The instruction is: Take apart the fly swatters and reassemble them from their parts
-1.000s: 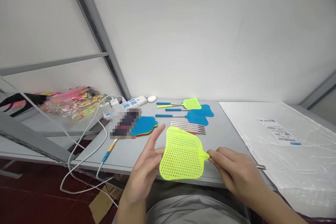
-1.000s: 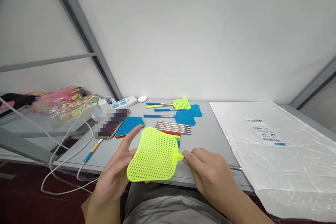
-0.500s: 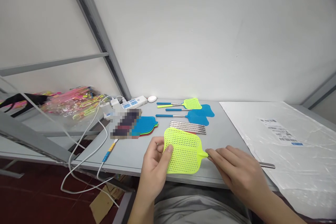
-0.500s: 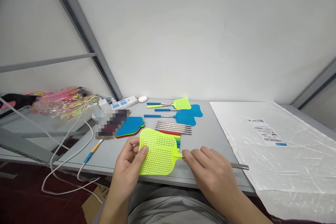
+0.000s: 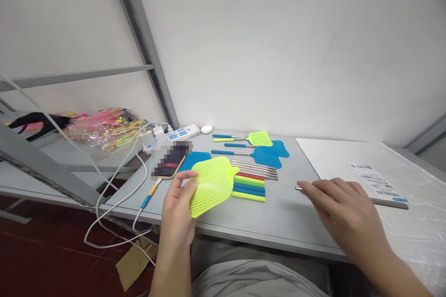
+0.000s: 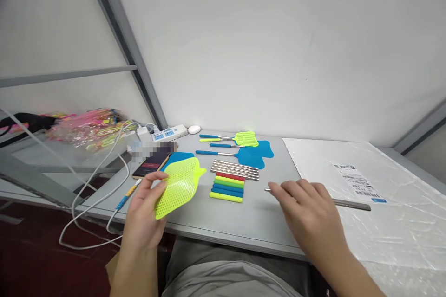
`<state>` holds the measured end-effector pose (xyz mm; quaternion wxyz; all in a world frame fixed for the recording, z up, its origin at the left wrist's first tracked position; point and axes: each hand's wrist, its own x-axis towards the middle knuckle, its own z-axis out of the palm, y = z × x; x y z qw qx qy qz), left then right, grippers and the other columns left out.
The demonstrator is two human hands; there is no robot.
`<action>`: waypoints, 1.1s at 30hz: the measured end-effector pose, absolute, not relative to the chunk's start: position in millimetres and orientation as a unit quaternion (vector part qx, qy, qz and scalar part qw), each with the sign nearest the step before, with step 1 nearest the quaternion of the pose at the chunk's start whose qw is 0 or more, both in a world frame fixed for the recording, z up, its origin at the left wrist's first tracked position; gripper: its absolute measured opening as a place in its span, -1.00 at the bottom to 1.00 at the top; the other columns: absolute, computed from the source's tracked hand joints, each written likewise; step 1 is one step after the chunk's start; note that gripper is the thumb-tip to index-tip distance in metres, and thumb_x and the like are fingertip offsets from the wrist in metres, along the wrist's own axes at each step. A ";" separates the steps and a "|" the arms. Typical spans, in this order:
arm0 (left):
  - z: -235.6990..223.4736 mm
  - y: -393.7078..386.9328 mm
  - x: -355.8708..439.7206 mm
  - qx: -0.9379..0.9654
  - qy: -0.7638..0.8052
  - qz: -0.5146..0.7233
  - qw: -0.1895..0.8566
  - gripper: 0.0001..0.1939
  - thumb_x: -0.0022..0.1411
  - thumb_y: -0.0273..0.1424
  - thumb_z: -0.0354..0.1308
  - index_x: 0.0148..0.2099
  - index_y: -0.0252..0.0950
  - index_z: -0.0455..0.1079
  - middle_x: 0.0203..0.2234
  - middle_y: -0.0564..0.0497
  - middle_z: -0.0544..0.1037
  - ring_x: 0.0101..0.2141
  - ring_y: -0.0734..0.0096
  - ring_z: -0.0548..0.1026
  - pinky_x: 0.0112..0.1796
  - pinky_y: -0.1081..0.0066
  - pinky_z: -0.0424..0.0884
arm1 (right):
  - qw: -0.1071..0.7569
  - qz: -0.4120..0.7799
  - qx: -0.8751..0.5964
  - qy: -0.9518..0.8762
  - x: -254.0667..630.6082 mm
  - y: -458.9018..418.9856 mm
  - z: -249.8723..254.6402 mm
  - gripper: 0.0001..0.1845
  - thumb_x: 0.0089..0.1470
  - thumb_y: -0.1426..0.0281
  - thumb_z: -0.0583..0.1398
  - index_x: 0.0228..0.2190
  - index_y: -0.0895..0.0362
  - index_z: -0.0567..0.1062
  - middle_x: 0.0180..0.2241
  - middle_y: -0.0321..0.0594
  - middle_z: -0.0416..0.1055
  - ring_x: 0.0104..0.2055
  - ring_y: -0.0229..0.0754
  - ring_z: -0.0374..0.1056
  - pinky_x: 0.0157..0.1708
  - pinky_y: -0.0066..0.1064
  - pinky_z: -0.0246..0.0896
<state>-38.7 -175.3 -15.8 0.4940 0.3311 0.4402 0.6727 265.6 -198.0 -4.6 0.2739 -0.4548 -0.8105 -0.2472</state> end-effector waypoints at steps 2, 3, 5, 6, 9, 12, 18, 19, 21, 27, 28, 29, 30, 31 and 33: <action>-17.4 -173.2 -44.4 0.340 0.433 0.676 0.490 -0.71 0.14 -0.26 0.27 -0.15 -0.21 0.29 -0.45 0.12 0.46 -0.53 0.52 0.42 -0.53 0.59 0.27 | 0.293 -0.226 -0.467 -0.803 268.0 -195.3 2.7 -0.80 0.23 0.49 0.14 -0.10 0.09 0.44 -0.39 -0.22 0.42 -0.38 -0.20 0.22 -0.35 -0.32 0.03; -18.1 -173.5 -44.9 0.349 0.429 0.665 0.501 -0.71 0.15 -0.26 0.27 -0.14 -0.21 0.29 -0.43 0.10 0.47 -0.51 0.50 0.43 -0.51 0.57 0.29 | 0.297 -0.216 -0.463 -0.807 265.5 -194.9 6.8 -0.80 0.24 0.46 0.15 -0.09 0.10 0.43 -0.41 -0.23 0.39 -0.41 -0.22 0.21 -0.37 -0.34 0.04; -19.2 -176.1 -43.0 0.368 0.414 0.627 0.548 -0.73 0.19 -0.25 0.24 -0.12 -0.21 0.30 -0.40 0.08 0.47 -0.47 0.47 0.44 -0.47 0.54 0.31 | 0.277 -0.209 -0.426 -0.836 253.4 -195.3 15.6 -0.72 0.25 0.42 0.14 0.00 0.10 0.40 -0.45 -0.28 0.34 -0.45 -0.24 0.18 -0.42 -0.36 0.02; -19.7 -178.1 -41.7 0.379 0.403 0.606 0.572 -0.75 0.21 -0.24 0.22 -0.12 -0.21 0.30 -0.39 0.07 0.47 -0.46 0.46 0.44 -0.46 0.53 0.32 | 0.251 -0.207 -0.396 -0.859 245.1 -195.4 20.2 -0.67 0.26 0.41 0.13 0.06 0.09 0.36 -0.47 -0.30 0.32 -0.47 -0.25 0.17 -0.45 -0.37 0.00; -22.5 -183.0 -41.0 0.424 0.378 0.538 0.623 -0.79 0.26 -0.20 0.16 -0.16 -0.21 0.34 -0.39 0.04 0.46 -0.43 0.43 0.42 -0.44 0.50 0.30 | 0.181 -0.207 -0.303 -0.913 219.3 -190.6 32.5 -0.62 0.28 0.43 0.06 0.12 0.08 0.32 -0.47 -0.32 0.30 -0.49 -0.27 0.18 -0.49 -0.37 -0.04; -28.5 -181.7 -46.4 0.448 0.384 0.515 0.621 -0.76 0.28 -0.16 0.13 -0.20 -0.23 0.36 -0.39 0.03 0.43 -0.40 0.40 0.40 -0.42 0.49 0.28 | 0.181 -0.206 -0.234 -0.933 200.3 -174.0 37.5 -0.63 0.28 0.51 -0.02 0.08 0.12 0.33 -0.48 -0.30 0.31 -0.48 -0.27 0.19 -0.52 -0.36 -0.06; -49.4 -164.8 -64.4 0.454 0.557 0.670 0.188 -0.80 0.34 -0.25 0.07 -0.06 -0.21 0.33 -0.13 -0.04 0.37 -0.13 0.32 0.38 -0.11 0.38 0.30 | 0.224 -0.254 -0.166 -0.926 159.9 -103.3 16.8 -0.68 0.27 0.54 0.00 0.02 0.20 0.36 -0.46 -0.27 0.36 -0.46 -0.27 0.23 -0.51 -0.37 -0.06; -52.7 -162.7 -67.5 0.451 0.566 0.679 0.121 -0.82 0.34 -0.27 0.06 -0.08 -0.22 0.34 -0.11 -0.05 0.35 -0.09 0.30 0.36 -0.07 0.36 0.28 | 0.229 -0.252 -0.168 -0.925 150.2 -89.5 11.4 -0.70 0.27 0.53 0.00 -0.01 0.19 0.39 -0.45 -0.27 0.36 -0.46 -0.28 0.23 -0.52 -0.38 -0.07; -57.8 -159.9 -72.8 0.450 0.566 0.688 0.065 -0.86 0.35 -0.31 0.03 -0.12 -0.23 0.34 -0.12 -0.06 0.35 -0.06 0.28 0.35 -0.05 0.34 0.27 | 0.234 -0.227 -0.184 -0.927 130.1 -64.0 1.0 -0.69 0.28 0.53 -0.02 -0.05 0.16 0.43 -0.45 -0.26 0.37 -0.46 -0.29 0.23 -0.54 -0.40 -0.12; -62.1 -157.5 -76.3 0.488 0.583 0.636 0.130 -0.89 0.37 -0.36 -0.01 -0.15 -0.22 0.33 -0.12 -0.06 0.38 -0.02 0.26 0.37 -0.06 0.32 0.31 | 0.229 -0.123 -0.256 -0.931 89.2 -17.9 -24.8 -0.64 0.30 0.46 -0.02 -0.06 0.09 0.52 -0.40 -0.21 0.43 -0.43 -0.28 0.31 -0.52 -0.44 -0.06; -61.4 -157.5 -75.6 0.497 0.586 0.626 0.136 -0.89 0.37 -0.37 -0.01 -0.15 -0.22 0.33 -0.12 -0.07 0.39 -0.01 0.25 0.37 -0.05 0.30 0.31 | 0.228 -0.113 -0.261 -0.931 86.8 -14.5 -28.2 -0.65 0.30 0.45 -0.01 -0.06 0.09 0.53 -0.38 -0.20 0.45 -0.41 -0.27 0.33 -0.51 -0.45 -0.03; -60.5 -157.5 -74.8 0.505 0.588 0.616 0.139 -0.89 0.37 -0.38 -0.02 -0.15 -0.22 0.33 -0.12 -0.07 0.39 0.00 0.24 0.36 -0.04 0.29 0.31 | 0.225 -0.106 -0.264 -0.932 85.4 -11.8 -31.0 -0.65 0.30 0.45 -0.01 -0.05 0.09 0.52 -0.35 -0.19 0.47 -0.39 -0.27 0.35 -0.49 -0.46 0.01; -59.5 -157.5 -74.0 0.513 0.591 0.606 0.141 -0.89 0.37 -0.38 -0.02 -0.15 -0.21 0.34 -0.11 -0.07 0.40 0.00 0.24 0.35 -0.04 0.28 0.31 | 0.221 -0.101 -0.264 -0.933 84.6 -9.9 -33.2 -0.64 0.29 0.45 -0.01 -0.03 0.08 0.52 -0.32 -0.18 0.48 -0.37 -0.26 0.37 -0.47 -0.46 0.05; -58.5 -157.6 -73.2 0.521 0.594 0.597 0.141 -0.88 0.37 -0.39 -0.02 -0.15 -0.21 0.34 -0.11 -0.07 0.40 0.01 0.23 0.35 -0.04 0.27 0.31 | 0.216 -0.097 -0.264 -0.935 84.3 -8.6 -34.7 -0.63 0.29 0.47 -0.01 -0.02 0.07 0.51 -0.28 -0.17 0.49 -0.35 -0.25 0.39 -0.45 -0.46 0.08; -56.7 -157.7 -72.2 0.537 0.597 0.579 0.139 -0.88 0.37 -0.41 -0.02 -0.14 -0.20 0.35 -0.12 -0.07 0.42 0.01 0.22 0.34 -0.03 0.25 0.30 | 0.204 -0.090 -0.264 -0.938 84.0 -7.6 -35.6 -0.60 0.28 0.51 -0.02 0.00 0.06 0.50 -0.21 -0.16 0.50 -0.30 -0.24 0.42 -0.41 -0.46 0.12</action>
